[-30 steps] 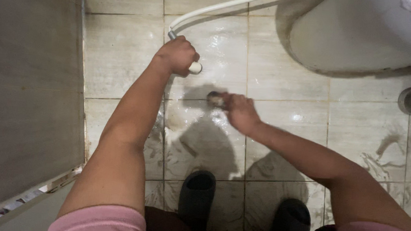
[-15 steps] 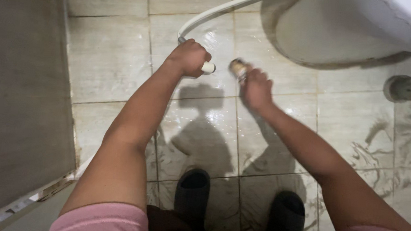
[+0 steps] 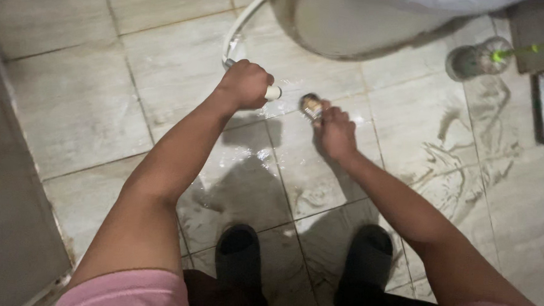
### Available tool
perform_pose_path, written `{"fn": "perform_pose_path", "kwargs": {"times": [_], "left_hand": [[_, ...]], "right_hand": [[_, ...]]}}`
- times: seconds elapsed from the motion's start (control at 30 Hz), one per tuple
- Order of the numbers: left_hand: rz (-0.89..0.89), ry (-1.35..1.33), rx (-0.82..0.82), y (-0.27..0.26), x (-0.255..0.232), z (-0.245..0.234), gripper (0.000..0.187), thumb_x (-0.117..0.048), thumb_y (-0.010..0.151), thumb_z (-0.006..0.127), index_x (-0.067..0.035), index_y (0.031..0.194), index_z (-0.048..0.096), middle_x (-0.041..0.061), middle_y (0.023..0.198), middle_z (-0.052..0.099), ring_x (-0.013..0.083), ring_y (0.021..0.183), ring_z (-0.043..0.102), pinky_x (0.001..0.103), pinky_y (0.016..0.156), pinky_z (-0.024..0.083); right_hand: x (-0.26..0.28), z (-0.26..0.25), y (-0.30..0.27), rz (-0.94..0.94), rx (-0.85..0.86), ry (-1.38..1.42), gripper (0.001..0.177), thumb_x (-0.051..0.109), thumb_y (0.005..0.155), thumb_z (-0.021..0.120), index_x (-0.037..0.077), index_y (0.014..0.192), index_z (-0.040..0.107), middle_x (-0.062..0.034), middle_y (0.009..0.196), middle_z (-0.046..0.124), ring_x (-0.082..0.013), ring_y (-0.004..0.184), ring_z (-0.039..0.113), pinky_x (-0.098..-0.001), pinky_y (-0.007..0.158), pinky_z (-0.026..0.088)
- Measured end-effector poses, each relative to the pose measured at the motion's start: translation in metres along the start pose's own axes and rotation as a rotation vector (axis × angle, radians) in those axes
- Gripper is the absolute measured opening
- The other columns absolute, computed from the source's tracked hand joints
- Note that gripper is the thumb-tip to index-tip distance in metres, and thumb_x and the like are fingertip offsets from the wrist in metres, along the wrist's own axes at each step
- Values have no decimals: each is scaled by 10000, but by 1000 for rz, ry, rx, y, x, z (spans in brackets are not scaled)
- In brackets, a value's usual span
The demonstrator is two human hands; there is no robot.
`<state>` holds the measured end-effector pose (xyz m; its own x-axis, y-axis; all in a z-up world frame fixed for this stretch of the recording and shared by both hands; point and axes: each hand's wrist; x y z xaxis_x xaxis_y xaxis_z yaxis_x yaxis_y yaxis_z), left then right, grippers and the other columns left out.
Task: The person cleans the base and surrounding floor of a toilet by hand with a brush and water from a sprayer hose, scrubbing the tile surface.
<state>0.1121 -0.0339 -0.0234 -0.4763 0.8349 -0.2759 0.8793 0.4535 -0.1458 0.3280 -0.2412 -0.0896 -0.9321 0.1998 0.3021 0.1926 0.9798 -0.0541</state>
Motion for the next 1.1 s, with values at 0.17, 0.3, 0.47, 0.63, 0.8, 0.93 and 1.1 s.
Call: {"fn": "perform_pose_path", "kwargs": {"times": [0.17,0.3,0.47,0.63,0.8,0.93,1.1], "left_hand": [[-18,-8,-7,21,-23,0,164,-232,720,765,-134,851,748,126,819,735,349,817,697,479,772,530],[-15,-78,-97,24,-36,3,137,-240,756,743,-131,839,744,127,830,736,358,819,695,477,807,532],[-10,-72,-55,36,-51,4,145,-255,766,734,-132,843,739,134,826,733,365,813,699,495,791,538],[-1,-80,-65,57,-70,4,156,-258,761,726,-135,856,740,133,827,736,372,812,701,504,782,545],[-8,-103,-57,78,-95,10,168,-279,757,714,-137,842,742,136,829,733,374,816,698,506,781,541],[-22,-137,-20,92,-115,16,173,-260,737,697,-139,852,743,139,834,738,368,828,701,506,787,541],[-26,-78,9,109,-133,19,183,-269,742,702,-137,862,744,140,833,736,356,825,705,498,798,543]], "right_hand": [[-21,-7,-12,74,-30,3,662,256,931,675,22,1495,421,-227,1150,610,-424,1004,595,-582,796,493],[3,-12,-21,-18,2,37,690,220,880,674,24,1483,403,-219,1161,609,-413,1012,597,-604,779,474],[-20,-19,13,42,81,38,662,240,926,659,17,1493,399,-223,1181,604,-412,1034,598,-586,811,497],[-84,-27,42,13,-10,-17,634,211,944,647,-2,1494,414,-239,1246,615,-407,1099,613,-567,851,527],[-129,-56,24,29,127,-1,535,228,915,659,-8,1362,483,-250,1117,648,-435,1001,646,-559,845,538],[-142,-72,-20,-40,201,20,532,207,896,667,-37,1331,482,-278,1070,647,-449,951,653,-542,828,546],[-159,-72,-40,-141,116,30,614,204,835,688,-58,1357,498,-266,1054,656,-433,924,655,-516,800,553]]}}
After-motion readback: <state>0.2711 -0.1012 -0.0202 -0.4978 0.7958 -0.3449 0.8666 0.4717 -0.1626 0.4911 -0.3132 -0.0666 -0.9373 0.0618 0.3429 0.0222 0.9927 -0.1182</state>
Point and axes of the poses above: each hand's wrist, its own y-axis towards the middle knuckle, its own z-axis out of the palm, x = y × z
